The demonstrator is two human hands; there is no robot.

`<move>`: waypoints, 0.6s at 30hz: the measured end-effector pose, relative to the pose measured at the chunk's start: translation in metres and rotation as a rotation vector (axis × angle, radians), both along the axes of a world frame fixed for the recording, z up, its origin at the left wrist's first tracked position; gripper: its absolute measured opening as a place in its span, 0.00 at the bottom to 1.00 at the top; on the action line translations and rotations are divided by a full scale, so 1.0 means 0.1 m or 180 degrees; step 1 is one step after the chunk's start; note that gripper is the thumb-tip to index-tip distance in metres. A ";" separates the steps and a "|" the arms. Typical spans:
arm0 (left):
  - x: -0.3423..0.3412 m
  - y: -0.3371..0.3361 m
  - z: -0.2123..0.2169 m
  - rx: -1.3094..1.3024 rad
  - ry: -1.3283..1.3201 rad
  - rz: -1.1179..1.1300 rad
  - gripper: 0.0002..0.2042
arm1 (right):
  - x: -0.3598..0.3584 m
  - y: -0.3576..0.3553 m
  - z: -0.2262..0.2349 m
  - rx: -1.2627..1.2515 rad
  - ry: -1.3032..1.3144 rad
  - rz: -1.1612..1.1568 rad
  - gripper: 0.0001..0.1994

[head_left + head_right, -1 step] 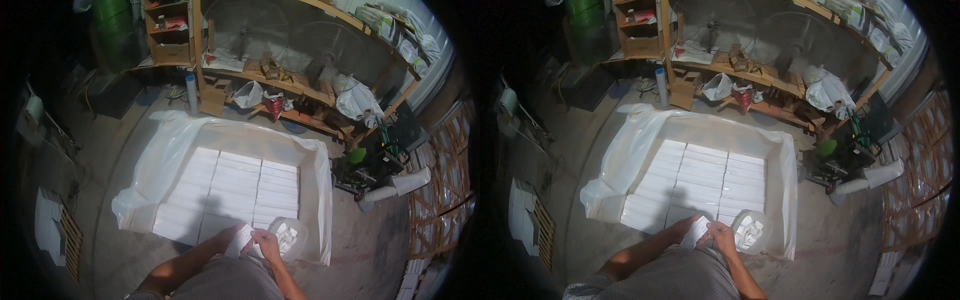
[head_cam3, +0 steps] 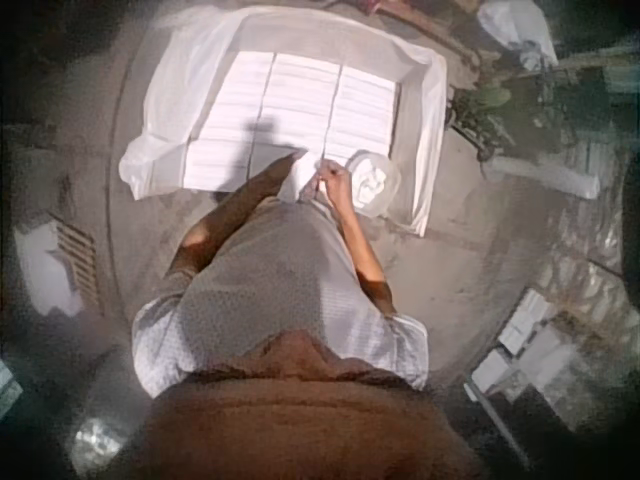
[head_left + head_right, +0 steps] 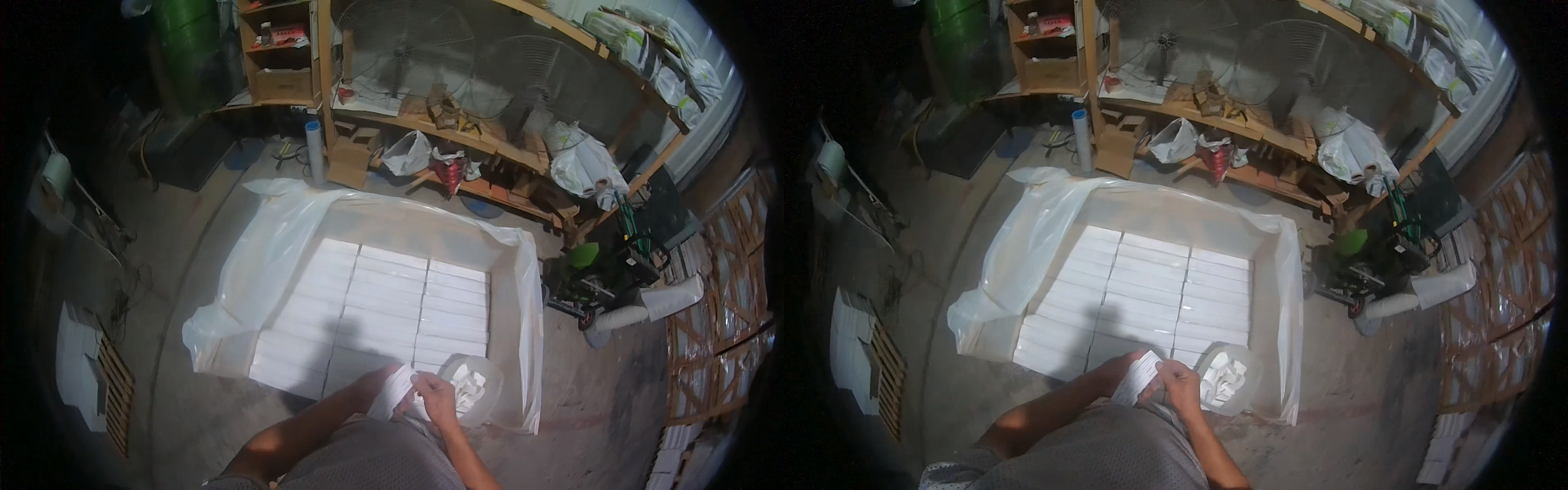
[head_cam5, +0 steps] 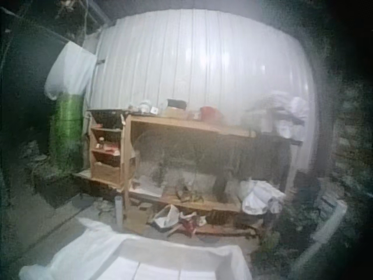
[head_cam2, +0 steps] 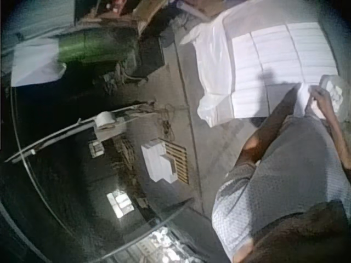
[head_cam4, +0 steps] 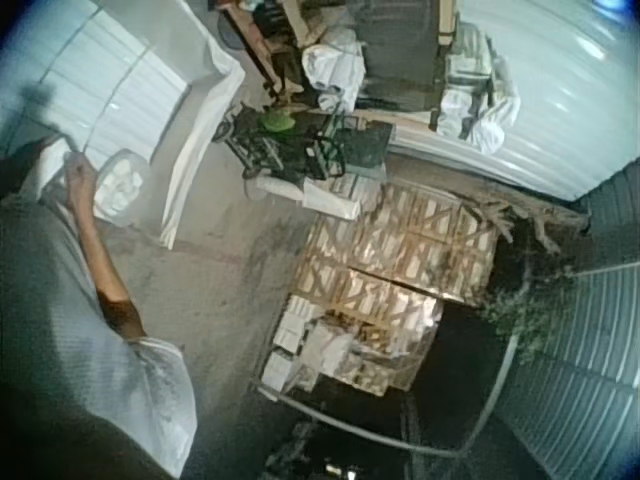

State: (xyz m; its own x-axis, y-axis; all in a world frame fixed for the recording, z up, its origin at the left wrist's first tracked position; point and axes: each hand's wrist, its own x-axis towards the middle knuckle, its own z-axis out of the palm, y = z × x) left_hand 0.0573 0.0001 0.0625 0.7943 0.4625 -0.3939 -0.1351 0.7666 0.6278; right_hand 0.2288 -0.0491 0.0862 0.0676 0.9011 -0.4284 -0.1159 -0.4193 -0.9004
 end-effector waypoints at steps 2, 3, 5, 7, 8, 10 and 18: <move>0.00 0.04 -0.01 0.0084 -0.0117 -0.0189 0.14 | -0.01 0.00 -0.21 0.0173 -0.0603 -0.0439 0.12; 0.00 0.04 0.02 -0.0118 -0.0019 -0.0072 0.15 | 0.01 0.00 -0.22 0.0128 -0.0456 -0.0500 0.11; -0.02 0.02 0.10 -0.0517 0.0188 0.0162 0.17 | 0.08 0.06 -0.17 0.0043 -0.0153 -0.0622 0.11; -0.14 -0.01 -0.15 -0.0703 0.0325 0.0228 0.18 | 0.09 0.08 -0.11 -0.0061 0.0050 -0.0420 0.11; -0.14 0.01 -0.16 -0.0802 0.0378 0.0232 0.19 | 0.10 0.09 -0.12 -0.0080 -0.0016 -0.0330 0.11; -0.11 0.03 -0.10 -0.0487 0.0565 0.0256 0.18 | 0.08 0.07 -0.13 -0.0070 -0.0163 -0.0224 0.11; -0.06 0.08 -0.02 0.0053 0.1095 0.0340 0.17 | 0.07 0.06 -0.07 -0.0153 0.0657 -0.0131 0.10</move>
